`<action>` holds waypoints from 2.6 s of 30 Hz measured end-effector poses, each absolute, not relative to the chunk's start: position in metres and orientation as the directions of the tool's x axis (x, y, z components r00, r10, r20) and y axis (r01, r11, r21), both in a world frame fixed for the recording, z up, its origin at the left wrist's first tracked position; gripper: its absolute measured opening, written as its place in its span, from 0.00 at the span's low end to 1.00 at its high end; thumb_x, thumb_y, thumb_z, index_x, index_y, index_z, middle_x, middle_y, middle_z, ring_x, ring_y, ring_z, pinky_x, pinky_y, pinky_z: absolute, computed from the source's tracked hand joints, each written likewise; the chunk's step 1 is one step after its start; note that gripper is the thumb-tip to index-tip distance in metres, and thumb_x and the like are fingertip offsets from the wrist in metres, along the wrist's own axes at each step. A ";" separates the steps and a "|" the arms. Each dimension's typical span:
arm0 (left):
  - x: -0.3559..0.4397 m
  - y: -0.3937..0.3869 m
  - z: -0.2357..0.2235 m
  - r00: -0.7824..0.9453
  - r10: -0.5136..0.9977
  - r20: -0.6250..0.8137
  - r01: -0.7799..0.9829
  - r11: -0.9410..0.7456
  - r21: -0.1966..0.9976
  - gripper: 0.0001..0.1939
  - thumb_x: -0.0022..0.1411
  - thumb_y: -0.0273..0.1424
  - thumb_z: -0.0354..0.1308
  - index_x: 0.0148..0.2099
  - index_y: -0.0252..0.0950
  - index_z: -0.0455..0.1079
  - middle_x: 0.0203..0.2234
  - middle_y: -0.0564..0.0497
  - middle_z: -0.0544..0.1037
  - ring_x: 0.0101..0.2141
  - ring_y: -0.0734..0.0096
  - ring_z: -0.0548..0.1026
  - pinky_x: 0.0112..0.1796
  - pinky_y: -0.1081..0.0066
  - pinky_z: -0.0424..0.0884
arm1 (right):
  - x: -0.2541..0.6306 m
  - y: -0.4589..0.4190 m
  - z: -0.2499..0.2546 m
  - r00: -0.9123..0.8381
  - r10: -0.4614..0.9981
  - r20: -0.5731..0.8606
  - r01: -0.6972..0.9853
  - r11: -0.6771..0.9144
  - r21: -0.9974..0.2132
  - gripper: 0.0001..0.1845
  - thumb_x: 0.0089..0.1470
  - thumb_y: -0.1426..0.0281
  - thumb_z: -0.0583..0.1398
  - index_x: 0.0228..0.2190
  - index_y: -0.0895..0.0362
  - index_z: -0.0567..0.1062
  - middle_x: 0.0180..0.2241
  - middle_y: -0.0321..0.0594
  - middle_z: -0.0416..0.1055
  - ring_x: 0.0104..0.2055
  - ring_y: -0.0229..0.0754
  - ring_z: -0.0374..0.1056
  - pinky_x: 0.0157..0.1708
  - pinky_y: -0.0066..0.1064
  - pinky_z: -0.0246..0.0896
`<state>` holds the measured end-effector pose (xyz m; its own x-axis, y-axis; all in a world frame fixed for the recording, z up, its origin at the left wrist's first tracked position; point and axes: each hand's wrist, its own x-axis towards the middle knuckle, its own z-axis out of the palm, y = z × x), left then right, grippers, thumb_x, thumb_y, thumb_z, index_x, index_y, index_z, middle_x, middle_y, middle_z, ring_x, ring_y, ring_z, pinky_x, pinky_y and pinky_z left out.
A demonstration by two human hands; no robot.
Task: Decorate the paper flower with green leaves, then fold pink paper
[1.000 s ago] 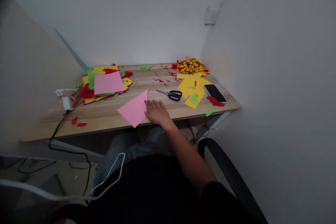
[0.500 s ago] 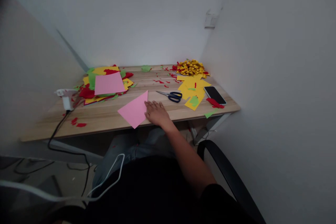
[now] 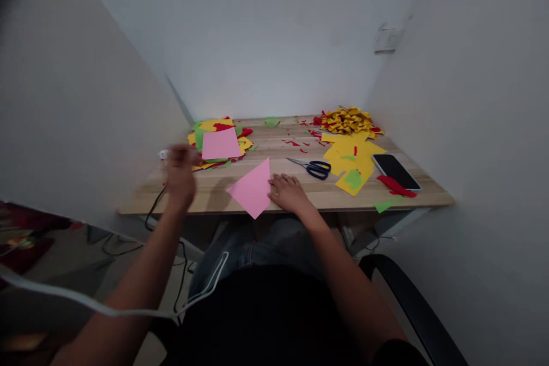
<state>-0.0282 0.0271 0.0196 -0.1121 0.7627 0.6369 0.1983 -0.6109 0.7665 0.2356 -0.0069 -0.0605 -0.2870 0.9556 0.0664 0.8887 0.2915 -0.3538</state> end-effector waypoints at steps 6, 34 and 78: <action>0.005 0.018 -0.047 0.667 0.678 0.308 0.482 -0.708 0.516 0.14 0.65 0.36 0.58 0.50 0.41 0.78 0.56 0.45 0.76 0.58 0.58 0.71 0.61 0.55 0.62 | 0.238 -0.008 -0.061 -0.310 0.950 0.033 0.883 0.301 -0.360 0.32 0.62 0.57 0.55 0.64 0.55 0.64 0.70 0.46 0.52 0.72 0.56 0.46 0.68 0.52 0.36; -0.018 -0.050 -0.039 0.017 0.999 0.037 0.778 -0.036 0.628 0.23 0.63 0.42 0.58 0.56 0.36 0.69 0.42 0.41 0.82 0.40 0.54 0.81 0.39 0.64 0.72 | 0.200 -0.081 -0.056 -0.462 0.848 0.261 0.736 0.530 -0.421 0.17 0.60 0.61 0.61 0.47 0.53 0.81 0.52 0.41 0.77 0.53 0.48 0.69 0.57 0.41 0.60; 0.002 -0.106 0.086 0.158 0.966 0.202 -0.051 -0.197 0.979 0.21 0.54 0.36 0.67 0.49 0.33 0.77 0.27 0.50 0.81 0.27 0.71 0.77 0.27 0.73 0.73 | 0.209 -0.112 0.072 0.009 0.932 0.362 0.200 0.353 -0.914 0.19 0.53 0.56 0.64 0.22 0.57 0.73 0.21 0.34 0.64 0.23 0.35 0.57 0.21 0.27 0.53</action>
<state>0.0016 -0.1059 0.0857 0.1584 0.9664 0.2024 -0.0509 -0.1968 0.9791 0.2089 -0.1120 0.0716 0.0095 0.9321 0.3622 0.1996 0.3532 -0.9140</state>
